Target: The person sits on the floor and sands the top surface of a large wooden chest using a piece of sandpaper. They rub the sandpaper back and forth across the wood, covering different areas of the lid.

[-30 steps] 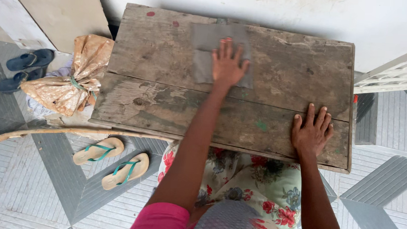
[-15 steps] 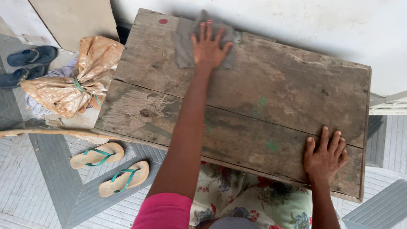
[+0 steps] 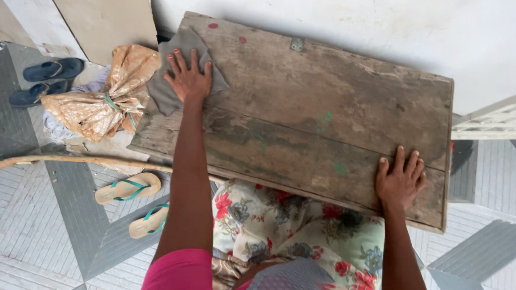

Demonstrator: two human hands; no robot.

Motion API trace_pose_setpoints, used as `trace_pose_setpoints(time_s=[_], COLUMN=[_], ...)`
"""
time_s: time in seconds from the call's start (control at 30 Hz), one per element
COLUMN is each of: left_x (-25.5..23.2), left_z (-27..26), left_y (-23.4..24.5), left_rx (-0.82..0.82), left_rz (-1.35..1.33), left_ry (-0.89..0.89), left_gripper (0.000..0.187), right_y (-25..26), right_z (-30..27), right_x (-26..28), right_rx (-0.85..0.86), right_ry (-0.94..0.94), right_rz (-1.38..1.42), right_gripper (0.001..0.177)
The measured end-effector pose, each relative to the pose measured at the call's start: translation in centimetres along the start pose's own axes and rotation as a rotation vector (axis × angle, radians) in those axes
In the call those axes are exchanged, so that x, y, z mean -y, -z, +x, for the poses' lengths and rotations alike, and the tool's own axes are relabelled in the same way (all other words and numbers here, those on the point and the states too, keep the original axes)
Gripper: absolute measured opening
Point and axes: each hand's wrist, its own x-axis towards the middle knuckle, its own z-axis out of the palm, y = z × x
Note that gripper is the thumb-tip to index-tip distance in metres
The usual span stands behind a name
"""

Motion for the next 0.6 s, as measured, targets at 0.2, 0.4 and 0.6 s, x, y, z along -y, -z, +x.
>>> trace_pose_setpoints(time_s=[0.2,0.4,0.6], left_x=[1.5,-4.3,-14.8], left_z=[-7.1,-14.7,-23.9], left_y=[-0.8,-1.6,-2.2], left_rx=[-0.096,-0.039,0.121], left_rz=[-0.023,-0.003,0.043], left_ry=[0.039,-0.072,-0.383], left_gripper=[0.068,0.07,0.071], right_y=[-0.4,-0.2,-0.2], right_z=[-0.1,-0.3,-0.4], right_x=[-0.5,-0.4,-0.4], right_rx=[-0.009,0.001,-0.004], right_ry=[0.011,-0.003,0.003], right_rz=[-0.004,-0.004,0.006], right_gripper=[0.067,0.067,0.068])
